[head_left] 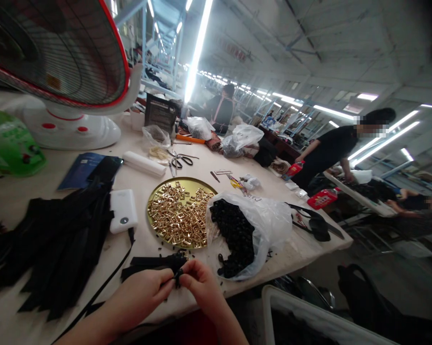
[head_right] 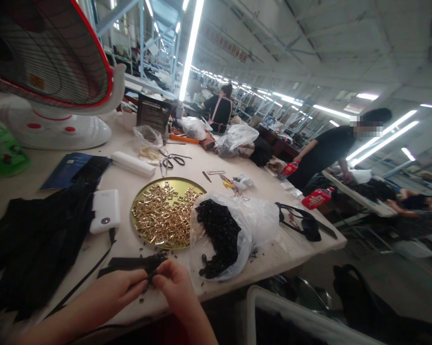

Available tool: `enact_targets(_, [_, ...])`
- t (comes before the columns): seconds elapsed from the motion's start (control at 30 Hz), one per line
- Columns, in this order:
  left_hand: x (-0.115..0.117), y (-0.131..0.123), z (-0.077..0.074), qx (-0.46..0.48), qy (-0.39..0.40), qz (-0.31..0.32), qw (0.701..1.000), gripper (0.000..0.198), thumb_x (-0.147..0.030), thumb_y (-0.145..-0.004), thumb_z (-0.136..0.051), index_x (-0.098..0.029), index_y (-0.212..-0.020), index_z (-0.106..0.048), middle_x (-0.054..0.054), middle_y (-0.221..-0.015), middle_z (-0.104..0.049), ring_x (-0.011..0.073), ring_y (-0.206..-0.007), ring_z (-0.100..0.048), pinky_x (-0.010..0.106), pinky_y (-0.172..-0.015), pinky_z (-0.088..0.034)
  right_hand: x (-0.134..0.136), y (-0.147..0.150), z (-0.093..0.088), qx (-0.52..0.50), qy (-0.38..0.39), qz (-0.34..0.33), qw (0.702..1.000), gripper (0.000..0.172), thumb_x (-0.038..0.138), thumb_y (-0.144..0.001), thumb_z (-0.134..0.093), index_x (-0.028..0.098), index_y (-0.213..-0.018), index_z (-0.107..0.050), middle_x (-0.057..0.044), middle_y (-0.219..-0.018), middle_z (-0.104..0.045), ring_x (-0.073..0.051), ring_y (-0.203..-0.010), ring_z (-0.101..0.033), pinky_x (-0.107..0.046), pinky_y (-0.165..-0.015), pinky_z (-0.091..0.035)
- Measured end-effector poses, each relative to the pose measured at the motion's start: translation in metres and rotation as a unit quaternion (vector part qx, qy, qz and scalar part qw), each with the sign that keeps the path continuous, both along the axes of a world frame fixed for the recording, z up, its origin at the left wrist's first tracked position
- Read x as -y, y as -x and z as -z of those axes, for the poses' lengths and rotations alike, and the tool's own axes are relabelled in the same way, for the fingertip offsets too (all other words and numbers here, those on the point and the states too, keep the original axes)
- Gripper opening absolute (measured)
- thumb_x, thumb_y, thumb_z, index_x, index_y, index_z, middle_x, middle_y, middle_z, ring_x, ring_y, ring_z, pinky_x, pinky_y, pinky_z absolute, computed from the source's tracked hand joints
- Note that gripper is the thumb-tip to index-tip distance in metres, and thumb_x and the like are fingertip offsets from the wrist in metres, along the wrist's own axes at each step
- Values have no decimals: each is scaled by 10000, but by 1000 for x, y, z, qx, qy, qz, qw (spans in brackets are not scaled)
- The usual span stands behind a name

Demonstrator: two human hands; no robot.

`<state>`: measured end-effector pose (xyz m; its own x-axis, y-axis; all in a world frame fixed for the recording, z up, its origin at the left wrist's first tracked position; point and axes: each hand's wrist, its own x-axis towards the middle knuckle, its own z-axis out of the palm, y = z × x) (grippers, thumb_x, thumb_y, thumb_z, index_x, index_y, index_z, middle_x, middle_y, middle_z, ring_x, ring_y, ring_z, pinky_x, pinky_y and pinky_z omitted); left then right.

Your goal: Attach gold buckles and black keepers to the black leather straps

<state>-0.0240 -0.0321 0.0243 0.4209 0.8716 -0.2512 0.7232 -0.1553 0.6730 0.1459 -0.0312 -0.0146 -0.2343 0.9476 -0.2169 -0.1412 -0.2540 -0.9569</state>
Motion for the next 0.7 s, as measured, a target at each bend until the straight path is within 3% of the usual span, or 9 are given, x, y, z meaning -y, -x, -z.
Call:
enact_targets(0.17, [-4,-2,-1,82,39,-20,996,321,-380,-850,-337,-209,-746,-588,-17,-709,-652,154,-655,-579,214,-557,-345,-1,2,1,-84,51,31,995,280,298,-575,-754,174,-785,-616,41,-604,-572,-95,-534,-508,-235,-574,-399])
enact_targets(0.43, [0,-4,-3,79,34,-30,996,309,-381,-833,-363,-212,-733,-602,0,-711,-653,167,-690,-593,224,-625,-398,7,6,5,-90,87,22,992,222,303,-585,-757,159,-733,-677,19,-614,-592,-86,-560,-463,-219,-581,-370])
enact_targets(0.6, [-1,-5,-2,136,89,-32,986,226,-382,-795,-420,-199,-864,-535,-20,-697,-601,137,-586,-550,209,-514,-398,4,1,4,-92,70,45,992,243,326,-619,-731,151,-776,-672,22,-581,-573,-89,-537,-457,-220,-557,-355])
enact_targets(0.7, [-3,-4,-5,150,96,-48,983,172,-343,-774,-413,-195,-820,-488,-30,-674,-559,131,-569,-525,212,-493,-398,3,3,6,-111,71,52,990,219,289,-622,-730,142,-772,-667,21,-589,-579,-82,-527,-457,-214,-552,-352])
